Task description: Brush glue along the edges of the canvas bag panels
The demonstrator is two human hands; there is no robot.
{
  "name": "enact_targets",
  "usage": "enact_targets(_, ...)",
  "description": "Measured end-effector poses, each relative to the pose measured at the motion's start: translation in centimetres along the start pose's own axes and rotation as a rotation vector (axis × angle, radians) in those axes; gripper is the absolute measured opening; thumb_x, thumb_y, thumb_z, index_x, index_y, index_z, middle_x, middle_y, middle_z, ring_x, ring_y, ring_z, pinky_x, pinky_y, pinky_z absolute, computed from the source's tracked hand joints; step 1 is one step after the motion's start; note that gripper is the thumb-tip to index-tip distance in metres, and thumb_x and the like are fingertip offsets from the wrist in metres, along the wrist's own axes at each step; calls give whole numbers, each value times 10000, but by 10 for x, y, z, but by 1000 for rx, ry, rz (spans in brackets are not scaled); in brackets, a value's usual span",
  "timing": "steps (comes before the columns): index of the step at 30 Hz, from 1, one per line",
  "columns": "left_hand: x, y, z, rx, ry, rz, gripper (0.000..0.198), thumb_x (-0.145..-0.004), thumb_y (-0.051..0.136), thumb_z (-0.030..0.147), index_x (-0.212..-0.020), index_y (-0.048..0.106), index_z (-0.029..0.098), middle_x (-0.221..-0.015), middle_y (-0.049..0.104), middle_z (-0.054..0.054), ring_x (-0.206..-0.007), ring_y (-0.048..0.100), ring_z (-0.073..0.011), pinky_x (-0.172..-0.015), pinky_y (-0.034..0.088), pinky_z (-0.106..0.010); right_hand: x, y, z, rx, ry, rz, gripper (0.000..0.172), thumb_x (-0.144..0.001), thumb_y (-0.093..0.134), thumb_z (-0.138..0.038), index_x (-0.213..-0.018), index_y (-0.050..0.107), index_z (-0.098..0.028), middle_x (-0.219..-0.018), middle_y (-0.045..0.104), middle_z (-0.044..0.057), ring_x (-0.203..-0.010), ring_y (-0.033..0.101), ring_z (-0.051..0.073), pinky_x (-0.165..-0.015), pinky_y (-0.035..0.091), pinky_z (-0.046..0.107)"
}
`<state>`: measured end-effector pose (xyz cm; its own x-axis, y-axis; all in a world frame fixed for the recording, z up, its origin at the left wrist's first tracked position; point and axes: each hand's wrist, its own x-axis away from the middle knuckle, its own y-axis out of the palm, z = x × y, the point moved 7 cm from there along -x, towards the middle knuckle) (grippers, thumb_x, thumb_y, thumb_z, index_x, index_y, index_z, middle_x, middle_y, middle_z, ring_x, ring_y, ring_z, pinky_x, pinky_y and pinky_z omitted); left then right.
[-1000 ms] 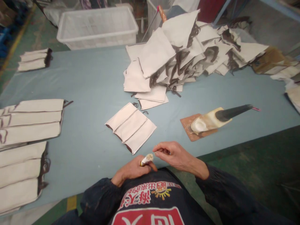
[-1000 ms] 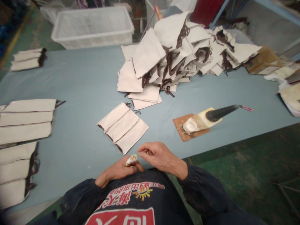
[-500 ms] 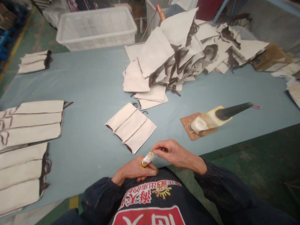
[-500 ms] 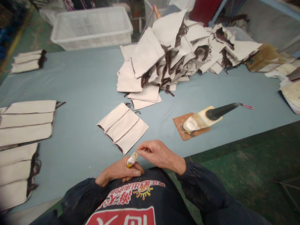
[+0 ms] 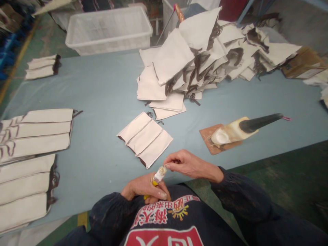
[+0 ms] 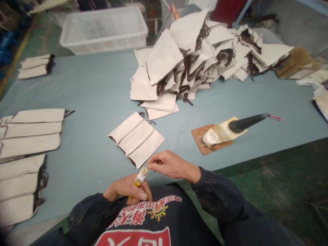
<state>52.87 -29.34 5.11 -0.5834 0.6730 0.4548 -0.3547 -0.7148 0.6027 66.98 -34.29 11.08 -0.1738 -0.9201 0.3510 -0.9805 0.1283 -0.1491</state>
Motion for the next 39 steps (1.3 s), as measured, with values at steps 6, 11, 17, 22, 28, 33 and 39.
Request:
enact_targets(6,2,0,-3,36,-22,-8,542,-737,829,608,-974,811,121,-422,545,53,-348,443,-72,-340,355,-172,-8,-1,-11,33,-4,-72,216,-917,620,-266,-883,777,-121,-659,619,-23,-594,465,88,-552,348,212)
enact_targets(11,4,-3,-9,37,-43,-10,536,-726,838,612,-965,804,133,-434,571,52,-340,460,-77,-334,367,-171,-11,3,-11,50,-13,-121,198,-903,603,-220,-821,759,-129,-614,568,-47,-542,412,74,-515,307,206)
enact_targets(17,4,-2,-11,58,-39,-12,508,-773,815,586,-983,803,124,-447,562,54,-338,438,-64,-330,341,-164,-11,11,-19,404,-166,-57,144,-779,626,-56,-696,676,-161,-568,476,-72,-544,344,79,-543,240,244)
enact_targets(22,9,5,-19,59,-19,-80,467,-894,706,545,-1012,798,103,-417,469,75,-318,344,-55,-310,259,-174,-5,-4,-19,751,-325,21,152,-789,598,-51,-719,614,-185,-673,600,-7,-608,452,126,-582,278,274)
enact_targets(28,22,-4,-25,92,-46,109,502,-869,708,586,-975,788,102,-400,474,78,-300,329,-50,-308,246,-174,19,-51,-8,454,-187,292,138,-933,567,-164,-838,666,-173,-673,629,-17,-576,519,110,-573,372,231)
enact_targets(33,19,-6,-13,81,-48,188,541,-844,689,651,-917,765,120,-394,507,69,-292,368,-58,-314,267,-169,25,-4,-16,329,-258,321,155,-969,576,-174,-876,699,-166,-707,654,-8,-599,535,110,-579,382,232)
enact_targets(39,13,-8,-10,24,-67,314,577,-826,651,707,-866,726,136,-405,517,68,-306,392,-66,-324,292,-172,29,13,-20,348,-298,394,154,-983,567,-167,-934,712,-157,-762,668,14,-647,578,123,-611,405,240)
